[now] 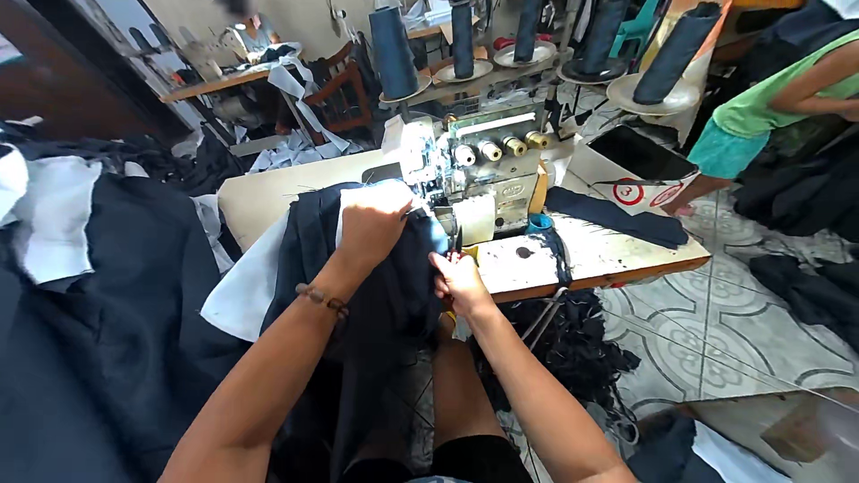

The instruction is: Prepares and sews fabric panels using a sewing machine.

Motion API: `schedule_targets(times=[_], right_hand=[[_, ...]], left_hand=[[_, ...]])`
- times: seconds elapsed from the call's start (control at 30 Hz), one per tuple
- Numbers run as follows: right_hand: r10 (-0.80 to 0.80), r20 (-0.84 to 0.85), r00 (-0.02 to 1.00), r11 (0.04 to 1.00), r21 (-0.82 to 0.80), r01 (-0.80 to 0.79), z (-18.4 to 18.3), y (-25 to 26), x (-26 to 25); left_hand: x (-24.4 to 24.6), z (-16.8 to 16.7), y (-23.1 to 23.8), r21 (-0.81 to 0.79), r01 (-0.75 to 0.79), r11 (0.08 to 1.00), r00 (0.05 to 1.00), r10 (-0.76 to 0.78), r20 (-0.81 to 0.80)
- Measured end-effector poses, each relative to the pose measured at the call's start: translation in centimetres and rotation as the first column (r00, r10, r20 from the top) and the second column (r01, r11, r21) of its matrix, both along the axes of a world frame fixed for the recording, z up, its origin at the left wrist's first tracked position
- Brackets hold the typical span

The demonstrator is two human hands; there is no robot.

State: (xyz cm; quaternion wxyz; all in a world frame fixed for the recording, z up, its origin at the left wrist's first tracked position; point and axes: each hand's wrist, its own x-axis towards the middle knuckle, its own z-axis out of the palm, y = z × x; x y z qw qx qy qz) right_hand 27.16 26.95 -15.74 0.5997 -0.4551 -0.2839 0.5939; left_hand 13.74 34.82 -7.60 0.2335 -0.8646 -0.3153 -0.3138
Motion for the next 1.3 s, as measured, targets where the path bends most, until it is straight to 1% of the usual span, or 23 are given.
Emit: schedule_targets(times=[0.03, 0.1, 0.17, 0.23, 0.3, 0.33, 0.43, 0.5, 0.57, 0.6, 0.7, 0.73, 0.83, 0.87, 0.93, 1.03, 1.13, 1.23, 1.3], right_hand=[[0.031, 0.017, 0.999, 0.999, -0.011, -0.030, 0.1, -0.1, -0.5], [0.126, 0.035, 0.991, 0.991, -0.048, -0.124, -0.2, -1.6, -1.4], [0.189, -0.016, 0.982, 0.977, -0.101, -0.190, -2.0, -3.8, -1.9], [0.177, -0.099, 0.979, 0.966, -0.173, -0.192, -3.5, -5.4, -2.0], [0.142, -0.155, 0.978, 0.963, -0.209, -0.173, -4.3, -6.3, -1.6], [0.130, -0.156, 0.979, 0.962, -0.221, -0.163, -4.3, -6.4, -1.3], [0.133, -0.093, 0.987, 0.955, -0.254, -0.153, -4.6, -6.5, -0.7], [0.159, -0.020, 0.987, 0.946, -0.282, -0.158, -6.1, -6.7, -0.8], [0.172, 0.005, 0.985, 0.945, -0.283, -0.163, -7.2, -7.2, -1.0], [0.171, -0.010, 0.985, 0.948, -0.272, -0.167, -6.7, -7.6, -1.1], [0.129, -0.128, 0.983, 0.977, -0.156, -0.148, -2.7, -9.6, -1.5], [0.123, -0.160, 0.979, 0.978, -0.150, -0.147, -2.1, -10.0, -1.5], [0.083, -0.268, 0.960, 0.964, -0.222, -0.145, -2.7, -9.7, -1.2], [0.070, -0.303, 0.950, 0.966, -0.217, -0.141, -2.7, -9.5, -1.1], [0.076, -0.315, 0.946, 0.977, -0.167, -0.134, -2.4, -9.6, -1.3], [0.090, -0.277, 0.957, 0.992, -0.066, -0.112, -3.0, -10.0, -2.0], [0.082, -0.184, 0.980, 0.996, 0.060, -0.072, -3.9, -10.4, -2.4], [0.033, -0.046, 0.998, 0.996, 0.089, -0.029, -4.6, -10.6, -2.4], [0.050, -0.002, 0.999, 0.994, 0.097, -0.049, -5.0, -10.9, -2.3]], left_hand=[[0.1, -0.1, -0.1, 0.022, 0.037, 0.999, 0.999, -0.036, -0.021], [-0.2, -1.2, -2.2, -0.055, 0.077, 0.995, 0.995, -0.081, -0.064], [-0.4, -4.1, -4.3, -0.105, 0.102, 0.989, 0.993, -0.108, -0.051], [-1.4, -7.2, -5.7, -0.164, 0.123, 0.979, 0.992, -0.124, 0.002], [-2.5, -9.3, -7.0, -0.253, 0.131, 0.959, 0.991, -0.116, 0.073], [-2.7, -9.9, -7.9, -0.293, 0.147, 0.945, 0.987, -0.121, 0.107], [-2.9, -9.9, -9.8, -0.338, 0.180, 0.924, 0.979, -0.134, 0.154], [-3.1, -9.4, -10.1, -0.365, 0.177, 0.914, 0.973, -0.108, 0.202], [-3.2, -9.1, -10.5, -0.371, 0.193, 0.908, 0.966, -0.109, 0.234], [-3.1, -9.1, -10.7, -0.368, 0.198, 0.909, 0.965, -0.115, 0.236], [-2.9, -8.7, -10.9, -0.369, 0.206, 0.906, 0.963, -0.120, 0.242], [-2.8, -8.6, -11.1, -0.380, 0.211, 0.901, 0.963, -0.124, 0.241], [-2.7, -8.9, -12.0, -0.428, 0.219, 0.877, 0.960, -0.116, 0.253], [-2.8, -9.0, -12.1, -0.440, 0.224, 0.869, 0.957, -0.110, 0.269], [-3.1, -9.2, -12.4, -0.463, 0.247, 0.851, 0.943, -0.101, 0.317], [-3.5, -8.7, -13.4, -0.504, 0.264, 0.822, 0.931, -0.081, 0.356], [-3.5, -8.5, -14.9, -0.553, 0.253, 0.794, 0.944, -0.078, 0.320], [-3.7, -9.5, -16.4, -0.575, 0.243, 0.781, 0.946, -0.060, 0.318], [-3.9, -10.2, -17.0, -0.580, 0.246, 0.776, 0.944, -0.058, 0.324]])
